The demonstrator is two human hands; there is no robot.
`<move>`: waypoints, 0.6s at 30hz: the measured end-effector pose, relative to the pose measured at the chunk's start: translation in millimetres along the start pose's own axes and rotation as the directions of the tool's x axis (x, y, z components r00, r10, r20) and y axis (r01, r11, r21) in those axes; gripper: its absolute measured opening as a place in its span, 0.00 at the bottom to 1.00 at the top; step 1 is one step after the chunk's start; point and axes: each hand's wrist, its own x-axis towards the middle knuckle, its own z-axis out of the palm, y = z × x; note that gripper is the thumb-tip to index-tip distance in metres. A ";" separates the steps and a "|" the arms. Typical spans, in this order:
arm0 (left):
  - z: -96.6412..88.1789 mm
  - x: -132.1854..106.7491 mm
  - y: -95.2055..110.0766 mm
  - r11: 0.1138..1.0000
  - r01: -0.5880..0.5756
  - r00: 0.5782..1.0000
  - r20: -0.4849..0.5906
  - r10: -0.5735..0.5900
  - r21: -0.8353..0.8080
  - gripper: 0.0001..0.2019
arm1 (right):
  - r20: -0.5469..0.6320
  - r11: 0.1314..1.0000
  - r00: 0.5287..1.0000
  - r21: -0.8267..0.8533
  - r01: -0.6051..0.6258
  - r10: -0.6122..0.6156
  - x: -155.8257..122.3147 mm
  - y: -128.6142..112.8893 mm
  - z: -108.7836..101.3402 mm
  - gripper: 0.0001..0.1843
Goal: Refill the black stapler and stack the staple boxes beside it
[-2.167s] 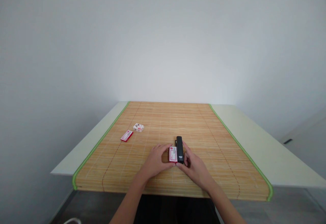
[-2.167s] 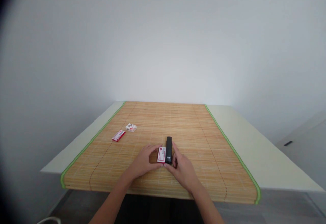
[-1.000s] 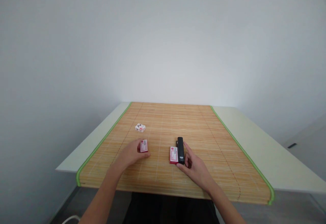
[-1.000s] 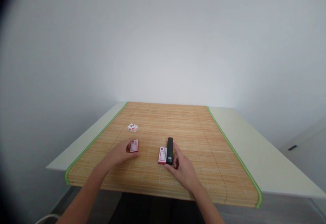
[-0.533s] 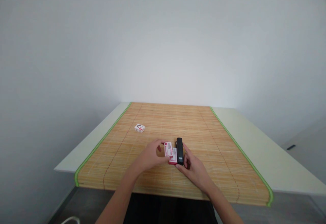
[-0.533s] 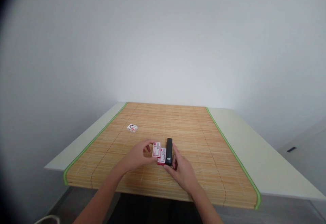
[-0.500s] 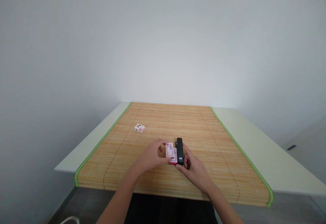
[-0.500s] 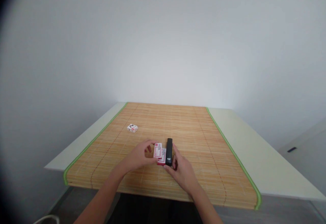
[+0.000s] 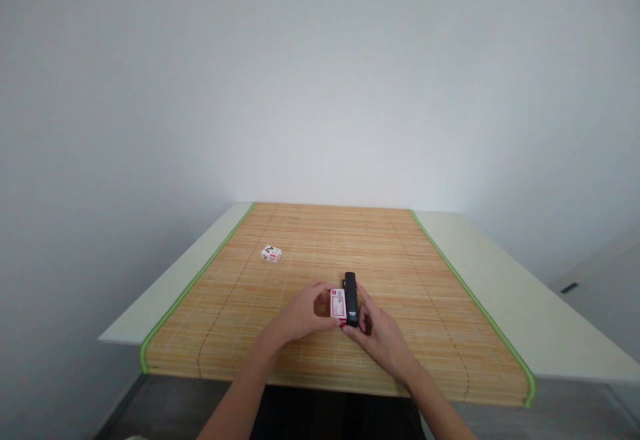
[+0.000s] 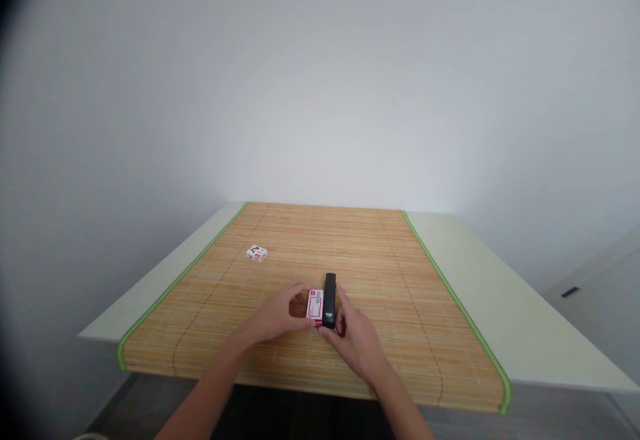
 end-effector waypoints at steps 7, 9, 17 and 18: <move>9.9 -1.8 -1.8 0.997 -0.012 1.000 0.013 0.014 -0.078 0.31 | 0.005 1.000 1.000 -0.012 0.017 -0.017 -0.7 0.5 -1.5 0.48; 8.0 -3.3 -5.0 0.996 -0.003 1.000 0.016 0.005 -0.089 0.36 | 0.003 1.000 1.000 -0.007 0.013 -0.013 -0.9 1.0 -1.2 0.48; -86.8 17.9 -74.6 0.879 0.405 0.658 -0.748 -0.089 0.252 0.36 | 0.001 1.000 1.000 -0.024 -0.004 0.004 -0.4 -0.4 -0.1 0.50; -99.2 21.0 -85.7 0.845 0.454 0.644 -0.759 -0.093 0.281 0.37 | -0.001 1.000 1.000 -0.024 -0.010 0.010 -0.3 -0.9 -0.1 0.50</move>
